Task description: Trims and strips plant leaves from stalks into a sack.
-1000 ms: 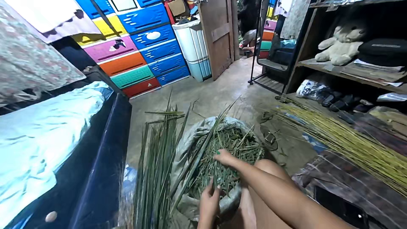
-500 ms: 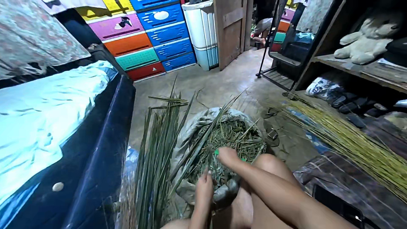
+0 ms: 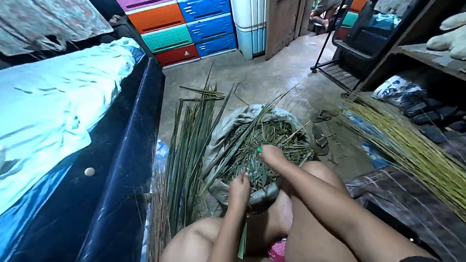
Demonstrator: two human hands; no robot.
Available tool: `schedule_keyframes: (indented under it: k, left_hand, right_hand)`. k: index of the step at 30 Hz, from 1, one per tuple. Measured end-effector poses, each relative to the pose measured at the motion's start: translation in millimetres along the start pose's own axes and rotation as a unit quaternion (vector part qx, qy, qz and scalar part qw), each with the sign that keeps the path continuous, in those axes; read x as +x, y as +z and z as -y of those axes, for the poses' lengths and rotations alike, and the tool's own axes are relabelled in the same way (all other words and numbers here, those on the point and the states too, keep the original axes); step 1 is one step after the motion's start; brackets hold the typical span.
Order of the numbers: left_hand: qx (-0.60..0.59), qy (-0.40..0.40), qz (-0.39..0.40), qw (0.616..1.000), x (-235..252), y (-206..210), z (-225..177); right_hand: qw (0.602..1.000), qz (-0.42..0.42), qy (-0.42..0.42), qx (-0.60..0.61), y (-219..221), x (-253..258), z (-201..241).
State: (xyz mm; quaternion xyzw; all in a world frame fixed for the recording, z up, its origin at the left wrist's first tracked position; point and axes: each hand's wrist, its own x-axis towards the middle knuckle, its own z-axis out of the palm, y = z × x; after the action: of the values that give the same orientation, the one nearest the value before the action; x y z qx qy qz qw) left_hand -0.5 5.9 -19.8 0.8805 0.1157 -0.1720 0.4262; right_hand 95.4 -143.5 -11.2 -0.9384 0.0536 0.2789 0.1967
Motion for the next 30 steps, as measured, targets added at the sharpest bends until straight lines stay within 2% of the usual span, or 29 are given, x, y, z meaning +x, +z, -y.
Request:
schedule_keyframes:
  k: [6, 11, 14, 24, 26, 30]
  left_hand:
    - [0.0, 0.001, -0.023, 1.0, 5.5, -5.0, 2.7]
    - [-0.009, 0.01, 0.0, 1.0, -0.3, -4.3, -2.4]
    - [-0.02, 0.022, 0.003, 1.0, -3.1, -2.0, -5.6]
    - [-0.026, 0.04, 0.005, 0.999, -8.2, -3.1, -7.7]
    - [-0.027, 0.039, -0.006, 0.999, -7.4, -2.9, -4.5]
    - [-0.012, 0.02, -0.025, 0.999, 0.2, -6.5, 0.9]
  right_hand:
    - [0.981, 0.145, -0.125, 0.011, 17.4, -40.8, 12.3]
    - [0.996, 0.041, -0.062, -0.045, 18.0, -19.9, 10.7]
    - [0.999, -0.005, -0.012, -0.038, 5.8, -5.1, 9.2]
    - [0.998, -0.036, 0.049, 0.021, -9.5, 5.5, -7.3]
    - [0.999, -0.004, 0.03, 0.029, -11.5, 4.7, -9.7]
    - [0.987, 0.132, -0.089, 0.032, 7.0, -25.1, 4.9]
